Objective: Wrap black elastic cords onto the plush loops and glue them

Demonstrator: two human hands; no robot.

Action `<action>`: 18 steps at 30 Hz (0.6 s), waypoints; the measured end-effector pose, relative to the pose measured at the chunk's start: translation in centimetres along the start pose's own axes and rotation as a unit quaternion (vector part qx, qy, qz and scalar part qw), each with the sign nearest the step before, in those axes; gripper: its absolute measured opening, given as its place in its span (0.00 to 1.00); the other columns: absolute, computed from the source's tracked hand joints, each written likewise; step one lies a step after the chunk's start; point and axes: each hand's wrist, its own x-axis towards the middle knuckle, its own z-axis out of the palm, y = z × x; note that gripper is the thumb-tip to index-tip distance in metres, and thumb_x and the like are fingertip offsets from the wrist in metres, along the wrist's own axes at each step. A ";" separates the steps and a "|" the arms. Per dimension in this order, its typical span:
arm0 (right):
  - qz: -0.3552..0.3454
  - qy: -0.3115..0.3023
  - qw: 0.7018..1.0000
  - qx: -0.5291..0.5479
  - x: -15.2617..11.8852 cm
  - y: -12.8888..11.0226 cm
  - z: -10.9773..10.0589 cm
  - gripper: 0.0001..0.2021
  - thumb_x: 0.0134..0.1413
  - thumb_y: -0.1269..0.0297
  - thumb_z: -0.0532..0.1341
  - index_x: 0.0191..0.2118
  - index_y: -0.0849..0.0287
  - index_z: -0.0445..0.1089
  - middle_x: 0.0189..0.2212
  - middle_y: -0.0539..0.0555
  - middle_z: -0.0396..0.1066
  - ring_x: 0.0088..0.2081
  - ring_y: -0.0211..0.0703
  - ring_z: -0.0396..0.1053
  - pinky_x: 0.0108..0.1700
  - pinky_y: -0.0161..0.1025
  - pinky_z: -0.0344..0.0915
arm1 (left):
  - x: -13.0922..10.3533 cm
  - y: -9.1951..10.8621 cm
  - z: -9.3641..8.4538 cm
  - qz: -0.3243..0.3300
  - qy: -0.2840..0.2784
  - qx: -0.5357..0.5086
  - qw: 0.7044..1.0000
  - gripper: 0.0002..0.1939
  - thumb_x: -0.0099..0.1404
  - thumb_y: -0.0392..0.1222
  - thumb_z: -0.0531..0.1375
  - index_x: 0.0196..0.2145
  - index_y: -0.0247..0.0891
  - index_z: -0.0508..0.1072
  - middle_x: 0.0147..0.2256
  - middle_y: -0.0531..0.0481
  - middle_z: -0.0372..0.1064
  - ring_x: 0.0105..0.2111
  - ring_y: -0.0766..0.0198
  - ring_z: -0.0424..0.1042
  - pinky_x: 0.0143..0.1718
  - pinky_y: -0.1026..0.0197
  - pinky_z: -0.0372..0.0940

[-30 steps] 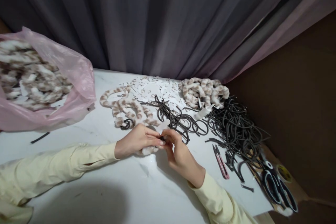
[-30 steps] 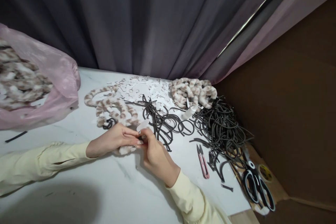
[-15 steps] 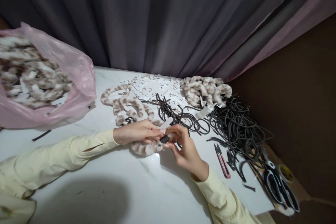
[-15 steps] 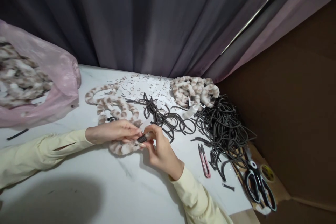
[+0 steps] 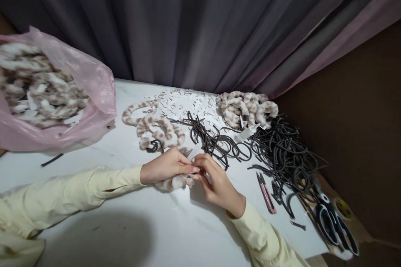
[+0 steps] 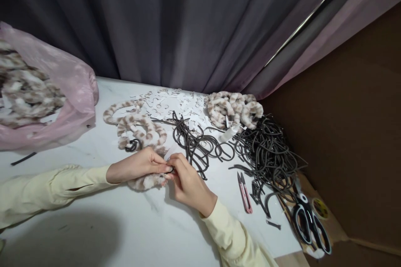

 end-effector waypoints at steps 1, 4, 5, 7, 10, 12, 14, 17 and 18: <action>0.001 -0.002 1.000 0.000 0.0 0.0 0.0 0.07 0.57 0.73 0.50 0.42 0.59 0.57 0.38 0.58 0.60 0.39 0.43 0.63 0.40 0.40 0.65 | 0.1 -0.2 0.1 0.000 0.007 0.003 1.000 0.20 0.57 0.52 0.59 0.30 0.29 0.78 0.24 0.49 0.73 0.23 0.66 0.66 0.25 0.68 0.57; 0.001 -0.005 1.000 0.002 0.0 0.0 0.1 0.08 0.57 0.74 0.50 0.42 0.59 0.58 0.38 0.59 0.60 0.39 0.43 0.63 0.40 0.39 0.65 | 0.2 -0.6 0.3 0.003 0.017 0.012 1.000 0.20 0.57 0.52 0.59 0.28 0.29 0.77 0.23 0.49 0.72 0.22 0.67 0.65 0.23 0.69 0.56; 0.000 -0.006 1.000 0.002 0.0 0.0 0.1 0.08 0.57 0.73 0.50 0.42 0.59 0.58 0.38 0.59 0.60 0.39 0.43 0.63 0.39 0.39 0.65 | 0.2 -0.6 0.2 0.001 0.012 0.008 1.000 0.20 0.57 0.52 0.59 0.28 0.29 0.77 0.23 0.49 0.72 0.23 0.67 0.66 0.24 0.69 0.57; -0.005 -0.008 1.000 0.004 0.0 -0.2 0.1 0.08 0.56 0.74 0.51 0.42 0.59 0.59 0.37 0.58 0.61 0.38 0.43 0.63 0.39 0.39 0.65 | 0.3 -0.6 0.1 -0.013 -0.016 -0.010 1.000 0.19 0.56 0.53 0.60 0.29 0.30 0.77 0.24 0.49 0.73 0.24 0.66 0.68 0.25 0.68 0.59; -0.015 -0.018 1.000 0.006 0.1 -0.3 0.0 0.10 0.53 0.75 0.51 0.42 0.59 0.59 0.37 0.58 0.61 0.38 0.43 0.64 0.38 0.39 0.66 | 0.3 -0.2 -0.3 -0.047 -0.053 -0.017 0.997 0.19 0.54 0.53 0.62 0.28 0.31 0.78 0.22 0.50 0.72 0.23 0.66 0.67 0.25 0.67 0.60; -0.013 -0.028 0.999 0.008 0.2 -0.2 -0.1 0.11 0.52 0.76 0.51 0.42 0.59 0.59 0.37 0.58 0.61 0.38 0.43 0.64 0.39 0.40 0.66 | 0.3 -0.1 -0.4 -0.052 -0.050 -0.017 0.997 0.18 0.53 0.52 0.63 0.27 0.31 0.79 0.20 0.50 0.71 0.22 0.67 0.66 0.25 0.67 0.59; -0.006 -0.035 0.999 0.006 0.2 -0.1 -0.2 0.11 0.52 0.76 0.51 0.42 0.59 0.59 0.38 0.58 0.61 0.39 0.44 0.64 0.39 0.40 0.66 | 0.4 -0.1 -0.5 -0.046 -0.043 -0.042 0.997 0.16 0.53 0.50 0.64 0.28 0.32 0.79 0.21 0.50 0.72 0.22 0.67 0.67 0.26 0.67 0.60; -0.009 -0.037 0.999 -0.002 0.3 0.2 -0.4 0.12 0.54 0.76 0.51 0.45 0.59 0.58 0.40 0.59 0.61 0.42 0.44 0.63 0.42 0.41 0.65 | 0.6 -0.6 -0.4 -0.039 -0.038 -0.104 0.993 0.16 0.54 0.49 0.64 0.30 0.32 0.79 0.21 0.49 0.73 0.23 0.66 0.68 0.29 0.66 0.62; -0.009 -0.032 0.999 -0.006 0.3 0.3 -0.6 0.13 0.55 0.75 0.51 0.46 0.59 0.57 0.42 0.60 0.61 0.43 0.44 0.63 0.43 0.41 0.65 | 0.6 -0.8 -0.4 -0.041 -0.030 -0.116 0.992 0.16 0.54 0.49 0.63 0.31 0.31 0.79 0.21 0.48 0.73 0.22 0.66 0.68 0.28 0.66 0.63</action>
